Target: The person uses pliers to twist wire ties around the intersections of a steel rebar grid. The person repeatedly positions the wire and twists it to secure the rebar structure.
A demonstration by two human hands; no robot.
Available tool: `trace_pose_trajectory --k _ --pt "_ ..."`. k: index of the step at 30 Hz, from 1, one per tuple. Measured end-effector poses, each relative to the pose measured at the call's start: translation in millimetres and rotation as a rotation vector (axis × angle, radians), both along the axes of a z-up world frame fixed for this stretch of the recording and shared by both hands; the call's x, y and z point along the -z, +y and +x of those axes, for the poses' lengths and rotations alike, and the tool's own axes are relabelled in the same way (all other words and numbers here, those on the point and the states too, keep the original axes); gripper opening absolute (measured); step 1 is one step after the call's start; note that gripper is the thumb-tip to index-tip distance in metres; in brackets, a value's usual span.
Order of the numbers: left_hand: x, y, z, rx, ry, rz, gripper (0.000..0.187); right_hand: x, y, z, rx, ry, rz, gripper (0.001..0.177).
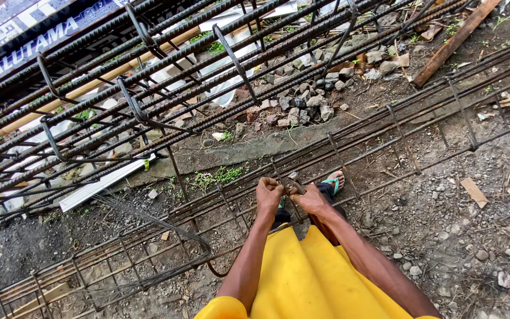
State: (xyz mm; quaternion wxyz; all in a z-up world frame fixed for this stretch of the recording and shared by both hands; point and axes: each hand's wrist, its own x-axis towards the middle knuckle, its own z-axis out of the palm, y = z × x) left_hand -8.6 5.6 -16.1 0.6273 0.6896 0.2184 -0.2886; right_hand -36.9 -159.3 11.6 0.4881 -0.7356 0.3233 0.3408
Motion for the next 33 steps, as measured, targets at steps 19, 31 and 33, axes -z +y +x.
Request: trace_pose_trajectory --k 19,31,33 --pt "-33.9 -10.0 -59.4 -0.008 -0.515 0.284 0.031 -36.8 8.7 15.6 0.096 0.007 0.055 0.051" --pt "-3.1 5.5 -53.1 0.077 -0.661 0.295 0.034 11.7 5.9 16.5 -0.043 0.019 -0.237 0.036" --pt "34.6 0.4 -49.8 0.290 -0.747 0.486 0.020 38.6 -3.6 20.9 -0.186 -0.002 -0.304 0.030"
